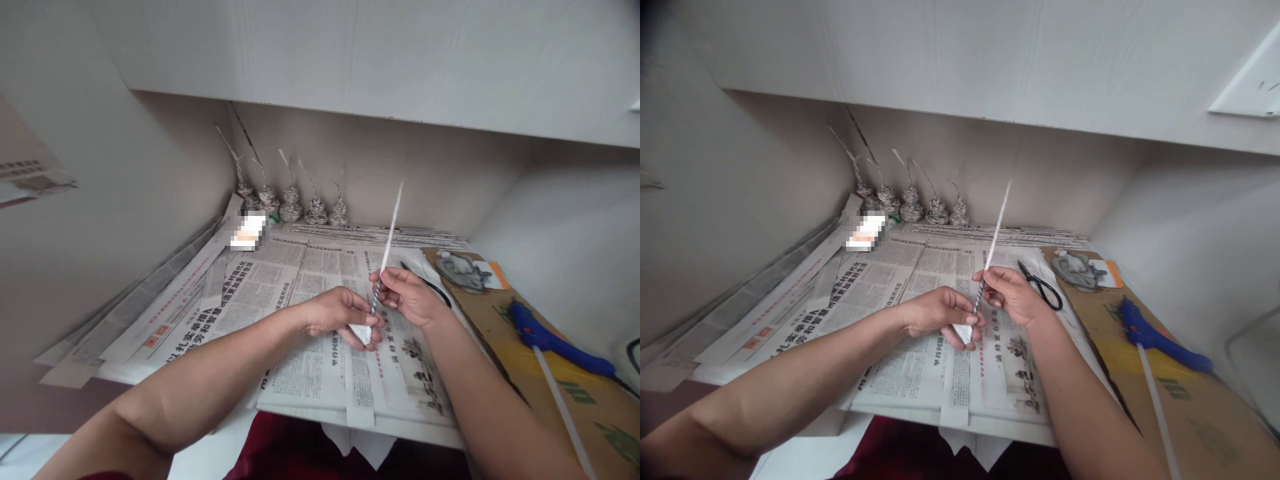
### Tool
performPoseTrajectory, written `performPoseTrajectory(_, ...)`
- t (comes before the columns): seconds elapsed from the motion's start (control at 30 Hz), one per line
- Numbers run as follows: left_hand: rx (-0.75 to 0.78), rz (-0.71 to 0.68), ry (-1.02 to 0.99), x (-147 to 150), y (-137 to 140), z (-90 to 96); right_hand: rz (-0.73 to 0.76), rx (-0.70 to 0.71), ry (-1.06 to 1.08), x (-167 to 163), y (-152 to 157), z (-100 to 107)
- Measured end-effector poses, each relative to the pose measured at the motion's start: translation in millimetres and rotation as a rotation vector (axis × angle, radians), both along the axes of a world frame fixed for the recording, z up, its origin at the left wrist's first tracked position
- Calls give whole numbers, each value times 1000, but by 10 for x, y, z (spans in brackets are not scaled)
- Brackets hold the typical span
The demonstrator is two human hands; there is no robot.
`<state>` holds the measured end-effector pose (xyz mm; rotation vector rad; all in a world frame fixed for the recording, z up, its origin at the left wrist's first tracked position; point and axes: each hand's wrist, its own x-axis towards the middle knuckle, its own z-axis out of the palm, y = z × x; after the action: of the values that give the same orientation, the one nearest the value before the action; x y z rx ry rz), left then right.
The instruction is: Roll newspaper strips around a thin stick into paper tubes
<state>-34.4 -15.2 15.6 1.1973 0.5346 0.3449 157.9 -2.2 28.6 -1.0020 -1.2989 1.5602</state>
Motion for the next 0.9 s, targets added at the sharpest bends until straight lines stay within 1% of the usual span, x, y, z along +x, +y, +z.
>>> performPoseTrajectory(0.17,20,-5,1,4,7,-29,-77,22,10,-3,18,-8)
performPoseTrajectory(0.33,37,-14,-2,0,5,-36,-10,19,24,-4,11,-5)
performPoseTrajectory(0.5,55,-21,5,-1,-3,-20,-79,61,-22,-7,12,-13)
performPoseTrajectory(0.67,25,-25,-1,-6,-5,3,2,77,0,26,1,-4)
performPoseTrajectory(0.83,44,-40,9,-3,-6,3,-73,73,21,32,30,-24)
performPoseTrajectory(0.9,47,-41,5,-4,-4,3,-64,75,26,29,27,-22)
